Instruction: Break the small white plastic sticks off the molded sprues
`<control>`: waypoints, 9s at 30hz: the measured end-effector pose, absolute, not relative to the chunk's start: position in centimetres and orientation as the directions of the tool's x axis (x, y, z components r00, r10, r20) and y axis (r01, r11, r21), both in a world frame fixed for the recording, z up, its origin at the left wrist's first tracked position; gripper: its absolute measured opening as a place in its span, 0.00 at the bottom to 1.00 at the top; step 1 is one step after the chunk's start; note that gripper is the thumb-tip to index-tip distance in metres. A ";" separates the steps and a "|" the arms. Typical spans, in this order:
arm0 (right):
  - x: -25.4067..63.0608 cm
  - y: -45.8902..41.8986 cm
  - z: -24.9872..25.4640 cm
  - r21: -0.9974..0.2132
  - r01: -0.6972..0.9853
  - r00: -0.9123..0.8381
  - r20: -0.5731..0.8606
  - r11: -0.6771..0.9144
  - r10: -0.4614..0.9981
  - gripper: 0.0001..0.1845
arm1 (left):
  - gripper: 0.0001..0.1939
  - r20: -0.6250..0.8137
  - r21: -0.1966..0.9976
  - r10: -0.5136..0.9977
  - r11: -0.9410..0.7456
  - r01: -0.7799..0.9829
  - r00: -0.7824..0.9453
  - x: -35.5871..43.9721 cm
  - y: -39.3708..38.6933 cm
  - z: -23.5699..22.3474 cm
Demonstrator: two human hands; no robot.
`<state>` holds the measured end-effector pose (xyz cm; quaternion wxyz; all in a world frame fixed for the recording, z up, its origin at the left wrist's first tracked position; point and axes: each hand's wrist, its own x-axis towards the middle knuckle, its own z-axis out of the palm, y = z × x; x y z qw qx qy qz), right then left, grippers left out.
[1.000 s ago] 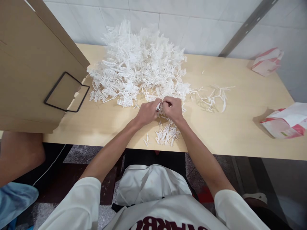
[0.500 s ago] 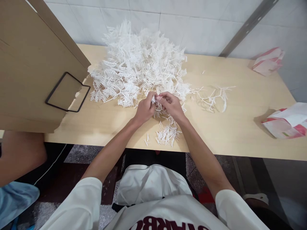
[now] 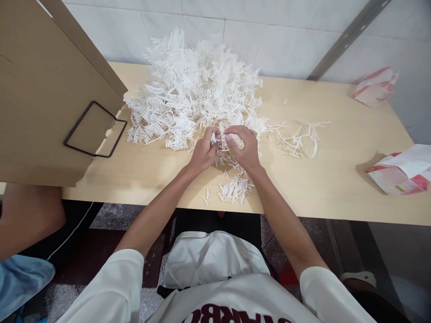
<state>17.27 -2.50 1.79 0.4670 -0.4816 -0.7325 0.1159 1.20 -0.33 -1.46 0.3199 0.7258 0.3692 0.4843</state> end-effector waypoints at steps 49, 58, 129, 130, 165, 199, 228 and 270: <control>16.7 -2.5 1.4 -0.823 0.433 -0.218 0.301 0.368 0.928 0.15 | 0.17 0.370 0.922 0.883 -0.387 0.002 0.291 1.9 -0.5 -0.6; 16.5 -2.2 1.0 -0.924 0.228 -0.151 0.279 0.308 0.948 0.13 | 0.10 0.336 0.925 0.864 -0.378 0.042 0.375 1.3 -0.5 0.3; 17.0 -2.4 1.1 -0.779 0.429 0.036 0.520 0.457 0.853 0.05 | 0.05 0.598 0.504 0.683 -0.727 0.466 0.419 1.0 -0.8 -0.7; 17.0 -2.4 1.1 -0.787 0.422 0.038 0.511 0.450 0.859 0.05 | 0.04 0.596 0.505 0.683 -0.728 0.463 0.423 1.0 -0.9 -0.6; 16.4 -2.8 1.2 -0.700 0.580 -0.063 0.472 0.417 0.879 0.04 | 0.07 0.573 0.602 0.736 -0.677 0.424 0.361 1.3 -0.5 -1.3; 16.0 -3.0 1.1 -0.748 0.510 -0.014 0.486 0.424 0.874 0.09 | 0.12 0.430 0.834 0.834 -0.513 0.200 0.347 1.8 -0.4 -1.4; 17.3 -2.2 0.7 -0.469 0.673 -0.087 0.719 0.573 0.690 0.11 | 0.07 0.692 0.539 0.690 -0.690 0.483 0.214 1.3 -0.2 -0.8; 17.3 -2.5 0.8 -0.572 0.672 -0.035 0.611 0.471 0.791 0.05 | 0.05 0.647 0.496 0.744 -0.575 0.651 0.164 1.9 -0.8 -1.3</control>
